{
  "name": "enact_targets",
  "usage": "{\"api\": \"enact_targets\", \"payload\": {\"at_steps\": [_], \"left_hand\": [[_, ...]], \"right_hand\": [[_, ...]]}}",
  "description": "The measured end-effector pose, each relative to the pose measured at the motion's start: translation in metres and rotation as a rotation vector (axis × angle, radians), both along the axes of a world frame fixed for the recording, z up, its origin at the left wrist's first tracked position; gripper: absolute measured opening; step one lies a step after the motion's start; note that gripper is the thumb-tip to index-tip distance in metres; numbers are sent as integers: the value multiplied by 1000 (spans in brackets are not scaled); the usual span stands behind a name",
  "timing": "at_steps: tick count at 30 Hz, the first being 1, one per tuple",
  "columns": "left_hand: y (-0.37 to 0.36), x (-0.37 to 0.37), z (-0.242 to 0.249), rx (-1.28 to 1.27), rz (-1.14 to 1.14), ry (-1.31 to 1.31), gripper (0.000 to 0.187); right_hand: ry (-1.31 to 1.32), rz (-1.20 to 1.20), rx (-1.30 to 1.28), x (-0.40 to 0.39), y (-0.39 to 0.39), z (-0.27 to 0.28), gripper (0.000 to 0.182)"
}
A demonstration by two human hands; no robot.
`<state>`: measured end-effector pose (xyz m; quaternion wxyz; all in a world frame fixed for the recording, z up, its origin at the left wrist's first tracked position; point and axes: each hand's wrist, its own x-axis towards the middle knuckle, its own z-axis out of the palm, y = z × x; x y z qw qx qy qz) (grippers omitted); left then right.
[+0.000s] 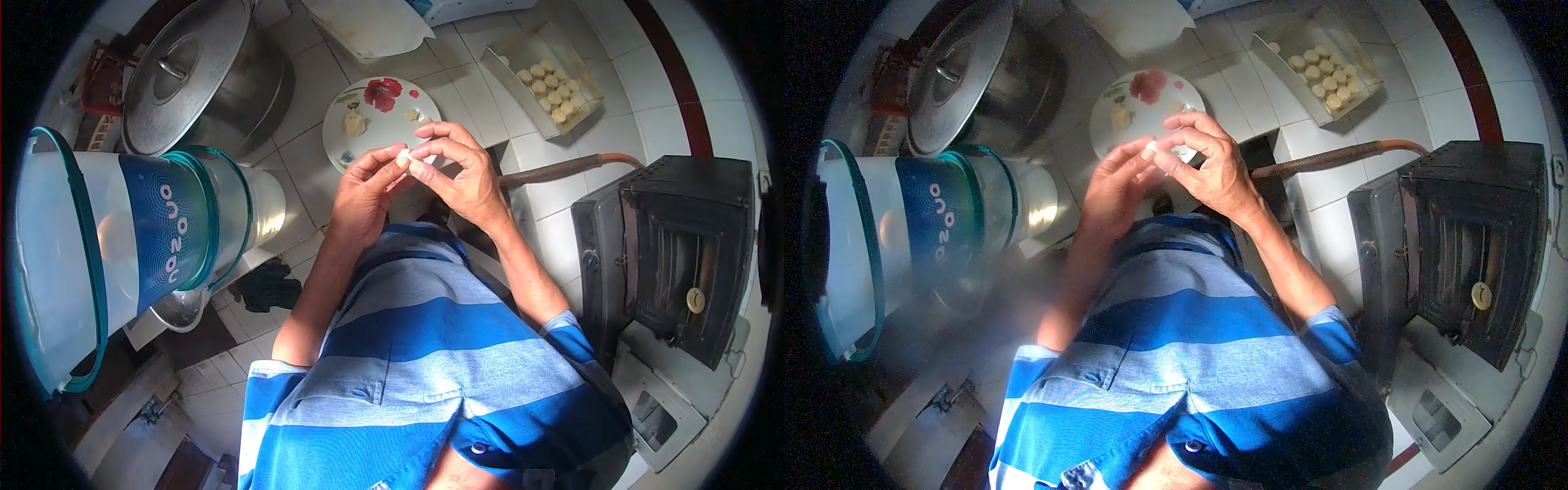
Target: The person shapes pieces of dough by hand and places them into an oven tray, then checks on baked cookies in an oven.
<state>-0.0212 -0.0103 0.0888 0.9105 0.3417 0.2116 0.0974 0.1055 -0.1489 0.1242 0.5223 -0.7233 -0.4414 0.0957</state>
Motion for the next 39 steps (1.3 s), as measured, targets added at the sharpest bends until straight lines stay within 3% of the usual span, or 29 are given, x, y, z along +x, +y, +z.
{"api": "enact_targets", "payload": {"at_steps": [9, 15, 20, 30, 39], "left_hand": [[-5, -3, 10, -5, 66, -9, 21], [-6, -4, 6, -9, 57, -18, 22], [-4, -8, 13, -82, 38, -18, 23], [-11, -6, 5, 53, 36, -12, 19], [-10, -5, 3, -41, 71, -15, 20]], "right_hand": [[-128, -64, 55, -10, 2, 4, 17], [46, -5, 58, -4, 0, -11, 17], [384, 6, 158, 2, -7, -9, 17], [79, 18, 28, -2, -9, -2, 17], [-91, -14, 20, -8, -10, 1, 18]]}}
